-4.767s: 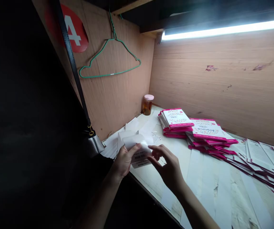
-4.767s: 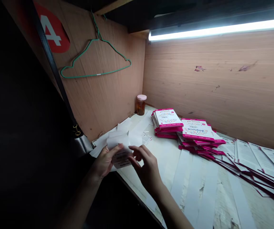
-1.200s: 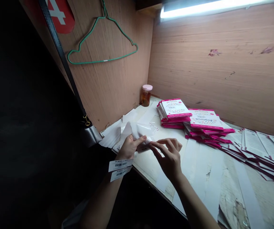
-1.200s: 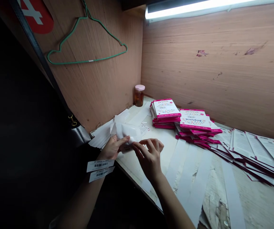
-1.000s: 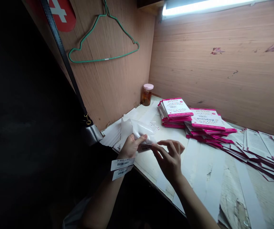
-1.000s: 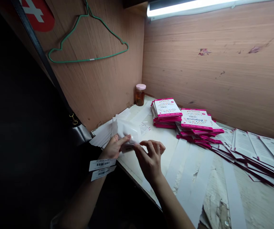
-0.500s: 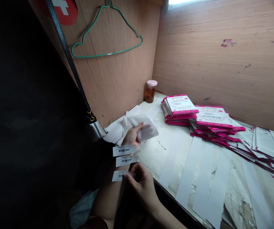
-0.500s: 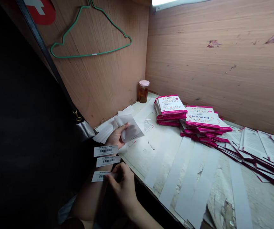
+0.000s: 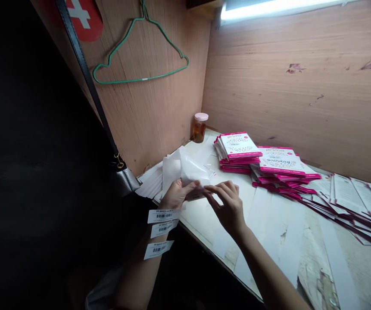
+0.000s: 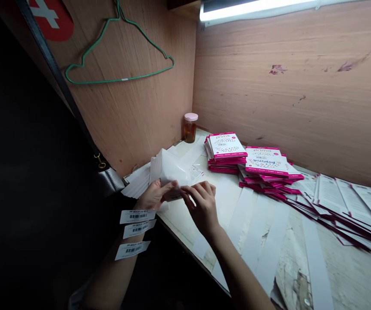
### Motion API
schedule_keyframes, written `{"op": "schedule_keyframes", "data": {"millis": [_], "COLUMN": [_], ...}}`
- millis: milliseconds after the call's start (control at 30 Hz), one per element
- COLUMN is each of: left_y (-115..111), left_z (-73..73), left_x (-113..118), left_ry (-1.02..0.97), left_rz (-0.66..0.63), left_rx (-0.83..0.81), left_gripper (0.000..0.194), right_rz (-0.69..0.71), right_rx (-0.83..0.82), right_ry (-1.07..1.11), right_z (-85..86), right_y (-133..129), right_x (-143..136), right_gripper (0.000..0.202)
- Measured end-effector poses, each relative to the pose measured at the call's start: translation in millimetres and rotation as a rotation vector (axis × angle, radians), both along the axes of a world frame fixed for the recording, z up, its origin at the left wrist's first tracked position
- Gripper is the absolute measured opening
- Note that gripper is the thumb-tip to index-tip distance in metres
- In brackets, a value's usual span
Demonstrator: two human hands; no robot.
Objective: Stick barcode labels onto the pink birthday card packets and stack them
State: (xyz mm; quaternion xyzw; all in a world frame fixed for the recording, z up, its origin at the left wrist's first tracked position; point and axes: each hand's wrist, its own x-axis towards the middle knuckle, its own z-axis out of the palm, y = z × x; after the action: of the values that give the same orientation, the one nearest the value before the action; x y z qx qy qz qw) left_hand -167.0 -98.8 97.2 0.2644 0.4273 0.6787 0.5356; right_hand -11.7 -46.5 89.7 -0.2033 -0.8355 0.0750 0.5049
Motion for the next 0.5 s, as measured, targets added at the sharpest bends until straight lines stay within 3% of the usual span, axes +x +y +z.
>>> {"op": "schedule_keyframes", "data": {"millis": [300, 500], "left_y": [2, 4], "left_z": [-0.6, -5.7], "left_x": [5, 6], "left_ry": [-0.039, -0.034], "left_rz": [0.115, 0.123], "left_rx": [-0.021, -0.022], "left_gripper": [0.038, 0.032], "right_rz": [-0.118, -0.123], "right_rx": [0.167, 0.167], "right_ry": [0.026, -0.035], "right_z": [-8.6, -10.9], "right_y": [-8, -8], "right_x": [3, 5], "right_gripper": [0.025, 0.018]}}
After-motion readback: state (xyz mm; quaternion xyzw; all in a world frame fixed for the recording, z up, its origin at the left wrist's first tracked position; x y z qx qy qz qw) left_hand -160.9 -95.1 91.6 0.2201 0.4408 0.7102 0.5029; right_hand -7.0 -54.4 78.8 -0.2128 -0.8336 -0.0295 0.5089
